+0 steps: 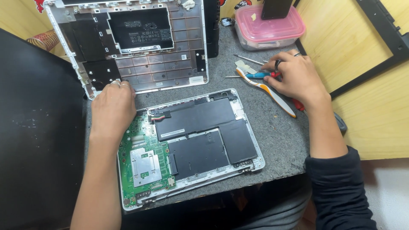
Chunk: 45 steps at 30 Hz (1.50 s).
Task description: Replacing a laptop battery by unscrewing internal components and installing a new battery module.
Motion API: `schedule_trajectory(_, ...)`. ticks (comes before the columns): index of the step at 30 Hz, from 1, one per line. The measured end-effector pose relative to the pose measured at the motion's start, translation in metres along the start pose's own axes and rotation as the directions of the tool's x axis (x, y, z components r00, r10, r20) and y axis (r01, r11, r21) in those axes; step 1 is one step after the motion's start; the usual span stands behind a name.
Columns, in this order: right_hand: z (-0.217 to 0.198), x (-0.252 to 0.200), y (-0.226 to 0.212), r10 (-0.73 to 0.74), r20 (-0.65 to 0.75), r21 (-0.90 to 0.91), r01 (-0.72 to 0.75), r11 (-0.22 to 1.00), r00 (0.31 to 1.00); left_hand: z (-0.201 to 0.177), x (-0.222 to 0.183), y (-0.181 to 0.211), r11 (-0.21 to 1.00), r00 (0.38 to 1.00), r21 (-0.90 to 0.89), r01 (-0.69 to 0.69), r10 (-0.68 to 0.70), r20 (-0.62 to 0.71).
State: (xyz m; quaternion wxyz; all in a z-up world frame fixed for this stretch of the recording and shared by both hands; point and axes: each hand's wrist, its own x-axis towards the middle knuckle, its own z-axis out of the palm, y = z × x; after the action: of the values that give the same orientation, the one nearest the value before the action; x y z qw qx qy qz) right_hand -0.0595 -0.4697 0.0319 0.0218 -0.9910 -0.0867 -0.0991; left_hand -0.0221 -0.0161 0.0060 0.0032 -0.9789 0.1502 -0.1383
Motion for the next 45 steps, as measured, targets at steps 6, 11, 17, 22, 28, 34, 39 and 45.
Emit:
schedule_trajectory(6, 0.004, 0.000, 0.004, -0.014, 0.004, -0.014, 0.014, 1.000, 1.000, -0.009, 0.000, 0.003, 0.999, 1.000, 0.037, -0.025, 0.025, -0.001)
schedule_trajectory(11, 0.014, -0.005, 0.039, 0.007, -0.173, -0.094, -0.024, 0.995, 0.985, -0.009, 0.000, 0.002, 1.000, 1.000, -0.016, -0.021, 0.021, -0.001)
schedule_trajectory(17, 0.017, -0.009, 0.055, 0.127, -0.111, -0.166, -0.145, 0.975, 0.986, -0.011, -0.002, 0.003, 1.000, 1.000, -0.004, -0.017, 0.017, 0.002)
schedule_trajectory(22, -0.002, -0.017, 0.057, 0.217, -0.058, -0.160, -0.224, 0.961, 0.974, -0.007, -0.002, 0.003, 1.000, 1.000, 0.003, -0.022, 0.022, 0.010)
schedule_trajectory(28, -0.016, -0.010, 0.039, 0.311, 0.118, -0.045, -0.308, 0.950, 0.943, 0.006, 0.003, 0.001, 1.000, 0.995, 0.010, 0.025, -0.025, 0.093)
schedule_trajectory(34, -0.008, -0.012, 0.056, 0.317, 0.290, -0.055, -0.315, 0.947, 0.903, 0.012, 0.005, 0.001, 0.998, 0.995, -0.042, 0.056, -0.053, 0.083)
schedule_trajectory(39, -0.008, -0.010, 0.044, 0.362, 0.242, -0.127, -0.341, 0.932, 0.900, 0.000, 0.005, -0.003, 0.988, 0.992, -0.111, 0.103, -0.095, 0.080)
schedule_trajectory(45, 0.000, -0.012, 0.048, 0.350, 0.110, -0.187, -0.326, 0.927, 0.930, -0.022, 0.003, -0.004, 0.733, 0.989, -0.676, 0.082, -0.146, -0.038)
